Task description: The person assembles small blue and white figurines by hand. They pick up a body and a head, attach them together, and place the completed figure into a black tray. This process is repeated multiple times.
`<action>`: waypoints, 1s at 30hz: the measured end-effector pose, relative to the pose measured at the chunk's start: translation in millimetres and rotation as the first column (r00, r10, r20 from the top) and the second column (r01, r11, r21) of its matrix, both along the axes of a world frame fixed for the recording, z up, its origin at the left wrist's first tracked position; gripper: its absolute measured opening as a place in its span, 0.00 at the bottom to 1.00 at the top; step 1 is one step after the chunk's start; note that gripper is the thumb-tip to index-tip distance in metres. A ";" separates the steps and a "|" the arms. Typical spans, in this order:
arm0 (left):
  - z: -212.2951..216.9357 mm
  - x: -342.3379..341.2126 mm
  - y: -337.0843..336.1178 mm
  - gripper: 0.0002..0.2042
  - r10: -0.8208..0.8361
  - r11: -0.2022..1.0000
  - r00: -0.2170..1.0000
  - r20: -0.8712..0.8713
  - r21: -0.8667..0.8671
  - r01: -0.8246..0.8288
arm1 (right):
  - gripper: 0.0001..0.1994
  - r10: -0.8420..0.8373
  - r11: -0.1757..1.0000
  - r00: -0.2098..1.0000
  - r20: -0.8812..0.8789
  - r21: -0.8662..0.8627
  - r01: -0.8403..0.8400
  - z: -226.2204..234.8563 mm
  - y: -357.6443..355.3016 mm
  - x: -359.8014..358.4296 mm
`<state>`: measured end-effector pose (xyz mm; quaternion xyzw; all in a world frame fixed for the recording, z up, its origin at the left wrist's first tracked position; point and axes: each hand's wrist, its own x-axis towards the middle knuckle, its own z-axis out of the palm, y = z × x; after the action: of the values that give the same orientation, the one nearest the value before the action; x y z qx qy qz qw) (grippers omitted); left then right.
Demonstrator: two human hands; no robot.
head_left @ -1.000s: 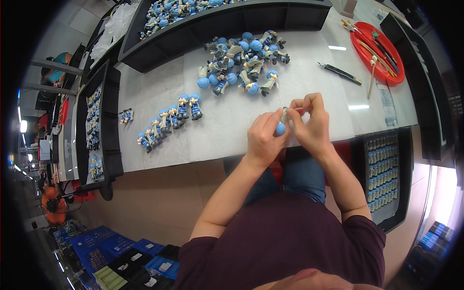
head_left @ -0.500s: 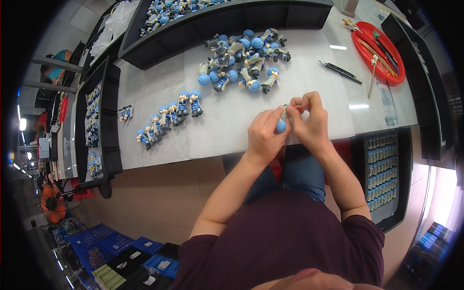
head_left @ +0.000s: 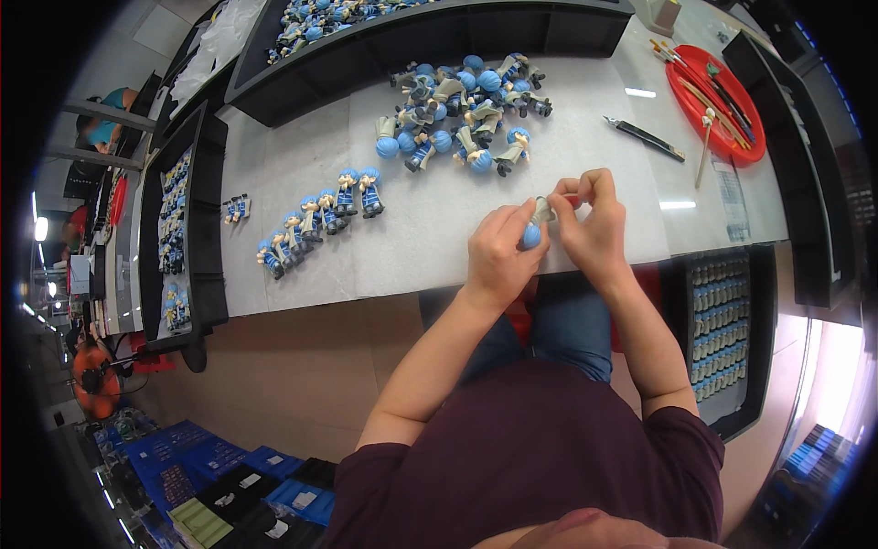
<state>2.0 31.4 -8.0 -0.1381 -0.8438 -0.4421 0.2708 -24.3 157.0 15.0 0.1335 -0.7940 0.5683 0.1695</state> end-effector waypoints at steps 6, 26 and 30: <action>-2.6 -0.1 0.2 0.14 0.001 1.000 1.000 -0.009 0.000 -0.001 | 0.13 -0.015 0.999 1.000 -0.003 0.033 0.015 -1.2 2.4 -3.2; 0.8 2.0 -1.5 0.14 -0.057 0.988 0.987 0.151 0.154 0.034 | 0.11 0.055 0.980 0.985 0.166 -0.200 -0.021 -4.2 19.0 -10.0; 0.1 1.8 -1.6 0.14 -0.056 0.989 0.991 0.123 0.144 0.038 | 0.13 0.141 0.969 0.966 0.216 -0.232 -0.089 -0.2 6.4 0.4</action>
<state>3.7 29.8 -7.9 -0.1102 -0.8225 -0.5148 0.2151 -23.9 163.3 14.9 0.0931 -0.7312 0.6734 0.0565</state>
